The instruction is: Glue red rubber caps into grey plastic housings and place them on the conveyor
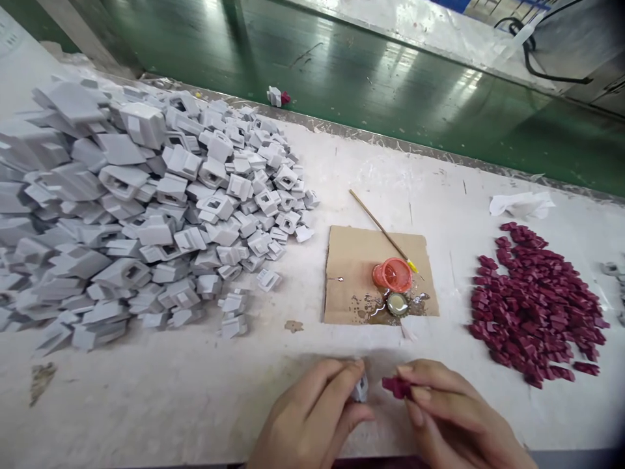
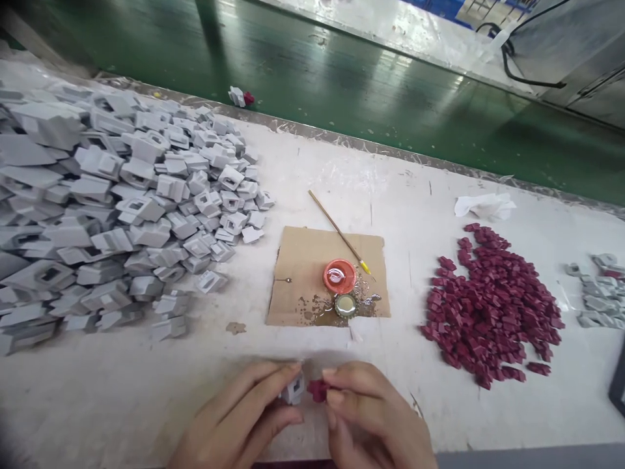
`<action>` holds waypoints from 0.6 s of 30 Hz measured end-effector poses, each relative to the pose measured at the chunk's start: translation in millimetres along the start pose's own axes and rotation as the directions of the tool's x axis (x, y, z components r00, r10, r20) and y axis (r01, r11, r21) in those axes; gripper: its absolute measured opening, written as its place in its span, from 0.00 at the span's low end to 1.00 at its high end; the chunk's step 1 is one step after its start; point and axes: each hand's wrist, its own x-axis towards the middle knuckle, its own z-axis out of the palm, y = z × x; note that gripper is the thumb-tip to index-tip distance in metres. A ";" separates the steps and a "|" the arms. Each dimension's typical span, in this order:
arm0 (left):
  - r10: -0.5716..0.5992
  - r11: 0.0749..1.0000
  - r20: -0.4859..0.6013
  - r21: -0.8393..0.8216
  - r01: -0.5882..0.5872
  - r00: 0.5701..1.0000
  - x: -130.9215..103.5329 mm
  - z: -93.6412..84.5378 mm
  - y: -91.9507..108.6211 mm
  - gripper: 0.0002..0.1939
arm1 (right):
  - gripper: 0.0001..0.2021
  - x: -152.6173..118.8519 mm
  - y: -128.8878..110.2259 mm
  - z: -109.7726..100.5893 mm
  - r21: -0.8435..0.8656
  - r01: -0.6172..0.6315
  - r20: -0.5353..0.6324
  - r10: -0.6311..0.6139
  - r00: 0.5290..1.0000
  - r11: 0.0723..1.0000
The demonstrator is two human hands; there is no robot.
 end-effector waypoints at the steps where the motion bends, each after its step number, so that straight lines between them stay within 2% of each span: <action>1: 0.004 1.000 0.010 -0.006 -0.004 1.000 0.1 -1.0 -1.1 0.14 | 0.19 -2.5 0.5 0.0 -0.009 0.017 0.030 -0.017 0.999 1.000; 4: 0.013 1.000 0.074 -0.023 -0.012 0.997 1.3 -5.5 -4.9 0.15 | 0.18 -2.4 3.0 -0.4 -0.019 0.047 0.127 -0.044 0.991 0.999; 7: 0.039 0.999 0.127 -0.043 -0.033 0.991 2.5 -8.3 -7.3 0.15 | 0.17 3.1 3.6 0.5 -0.024 0.082 0.157 -0.077 0.985 0.996; 12: -0.028 0.998 0.041 -0.052 0.030 0.999 1.5 -3.7 -3.4 0.15 | 0.14 7.5 1.5 4.7 -0.038 0.082 0.201 -0.073 0.977 0.996; 15: -0.020 0.998 0.009 -0.065 0.021 1.000 0.3 -1.6 -1.4 0.14 | 0.12 8.6 1.9 7.1 -0.046 0.111 0.267 -0.095 0.959 0.993; 18: 0.004 0.999 0.026 -0.036 -0.003 1.000 -0.3 -2.9 -3.9 0.14 | 0.13 10.4 1.3 10.5 -0.037 0.163 0.305 -0.145 0.941 0.986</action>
